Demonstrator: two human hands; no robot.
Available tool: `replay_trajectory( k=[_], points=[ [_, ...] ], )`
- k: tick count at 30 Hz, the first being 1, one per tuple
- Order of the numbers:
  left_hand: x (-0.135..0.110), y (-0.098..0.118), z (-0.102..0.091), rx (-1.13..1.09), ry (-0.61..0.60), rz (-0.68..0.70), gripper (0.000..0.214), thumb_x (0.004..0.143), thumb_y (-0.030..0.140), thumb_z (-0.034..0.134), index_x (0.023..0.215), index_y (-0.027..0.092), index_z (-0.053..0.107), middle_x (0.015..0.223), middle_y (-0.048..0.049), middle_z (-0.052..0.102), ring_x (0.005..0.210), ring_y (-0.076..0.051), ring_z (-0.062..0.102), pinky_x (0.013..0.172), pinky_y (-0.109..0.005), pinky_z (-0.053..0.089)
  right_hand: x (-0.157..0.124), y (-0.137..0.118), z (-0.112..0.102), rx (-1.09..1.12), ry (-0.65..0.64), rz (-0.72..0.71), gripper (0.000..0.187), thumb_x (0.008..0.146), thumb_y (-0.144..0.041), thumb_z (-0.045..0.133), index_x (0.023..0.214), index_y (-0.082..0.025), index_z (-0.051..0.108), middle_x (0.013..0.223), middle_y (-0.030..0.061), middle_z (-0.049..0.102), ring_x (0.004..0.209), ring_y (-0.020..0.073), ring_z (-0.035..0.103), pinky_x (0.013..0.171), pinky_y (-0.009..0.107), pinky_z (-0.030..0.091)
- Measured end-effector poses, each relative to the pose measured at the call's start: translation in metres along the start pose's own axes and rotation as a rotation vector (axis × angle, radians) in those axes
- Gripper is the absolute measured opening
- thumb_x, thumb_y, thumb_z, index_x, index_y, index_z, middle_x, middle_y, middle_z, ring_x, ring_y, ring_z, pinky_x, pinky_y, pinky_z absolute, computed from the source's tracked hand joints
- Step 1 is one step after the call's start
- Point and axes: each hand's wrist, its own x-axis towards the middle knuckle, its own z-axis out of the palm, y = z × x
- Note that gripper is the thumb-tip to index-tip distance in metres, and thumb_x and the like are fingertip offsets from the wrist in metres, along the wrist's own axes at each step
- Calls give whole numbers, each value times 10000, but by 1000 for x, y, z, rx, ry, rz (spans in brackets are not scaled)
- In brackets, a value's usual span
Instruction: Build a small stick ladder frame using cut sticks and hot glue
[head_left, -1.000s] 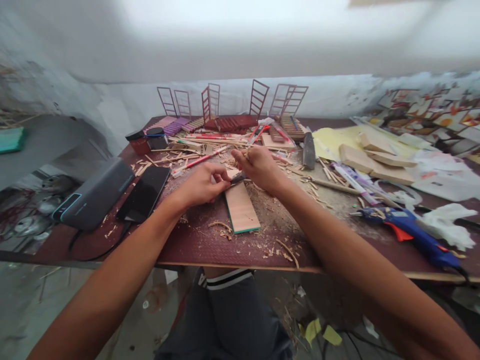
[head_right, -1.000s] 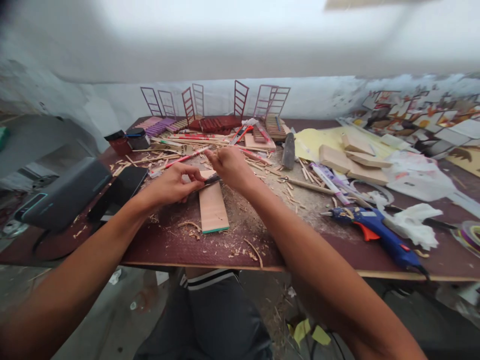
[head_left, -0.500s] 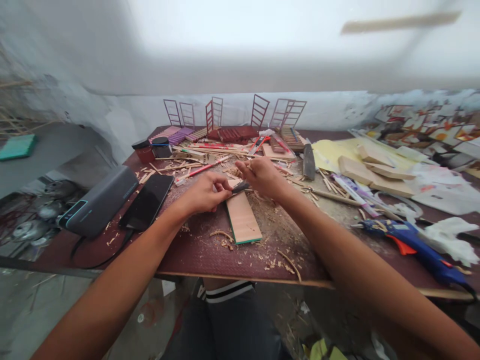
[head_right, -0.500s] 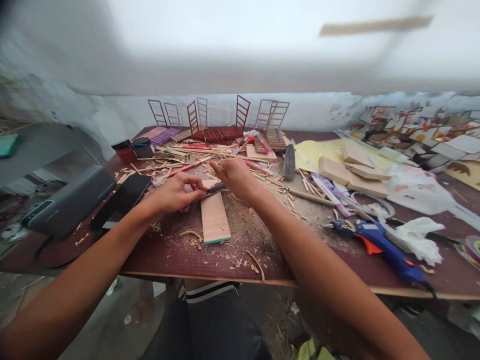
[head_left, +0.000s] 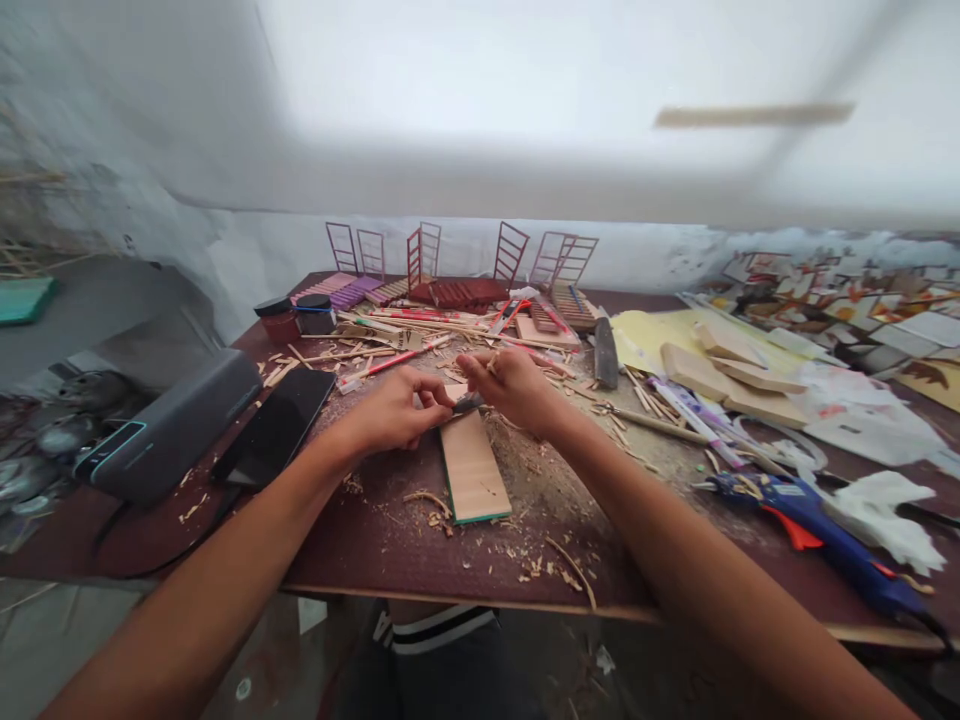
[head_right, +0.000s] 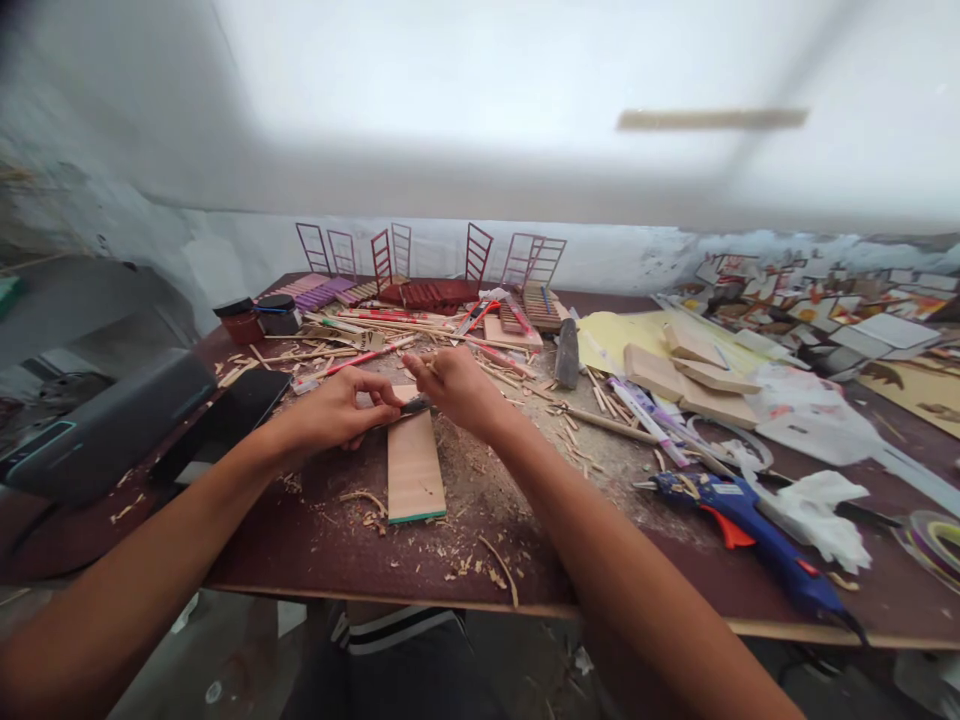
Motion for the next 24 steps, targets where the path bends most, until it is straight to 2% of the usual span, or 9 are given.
replay_trajectory(
  k=[4,9,12,16,21,24],
  points=[
    [-1,4,0,-30,7,-36,96,923,189,642,873,127,695,606,33,570,356,-40,475,350,-157,326,-1,2,2,12,44,25,575,1053,-512,366,577,-196,434,540,-28,411,535,98,343,574,299,260],
    [-3,4,0,-67,-11,-41,96,919,218,663,898,136,709,549,55,532,355,-46,466,353,-146,316,-5,2,2,58,43,-2,590,1047,-558,337,612,-185,479,569,-13,477,545,101,401,577,289,280],
    [-2,2,-2,-88,3,-53,100,915,221,666,913,133,714,544,58,536,350,-45,460,345,-143,311,-6,1,3,46,79,18,601,1046,-563,349,588,-188,455,551,-17,452,533,98,382,570,295,269],
    [0,1,-3,-38,-5,-51,115,914,228,668,922,128,723,610,35,600,354,-44,483,341,-149,326,-7,3,3,94,59,-13,563,1059,-514,366,603,-194,444,554,-30,432,527,91,357,559,299,253],
    [-2,4,-5,-18,23,-95,107,905,219,688,923,120,724,515,68,515,341,-44,461,336,-136,290,-10,11,-5,-57,52,27,524,1056,-414,423,579,-196,431,535,-33,410,526,94,318,578,323,228],
    [-3,3,-7,-19,7,-99,115,896,221,693,919,113,724,564,51,561,343,-41,470,332,-140,306,-10,6,-11,-45,88,0,532,1067,-431,400,588,-200,422,544,-30,413,533,97,327,585,322,247]
  ],
)
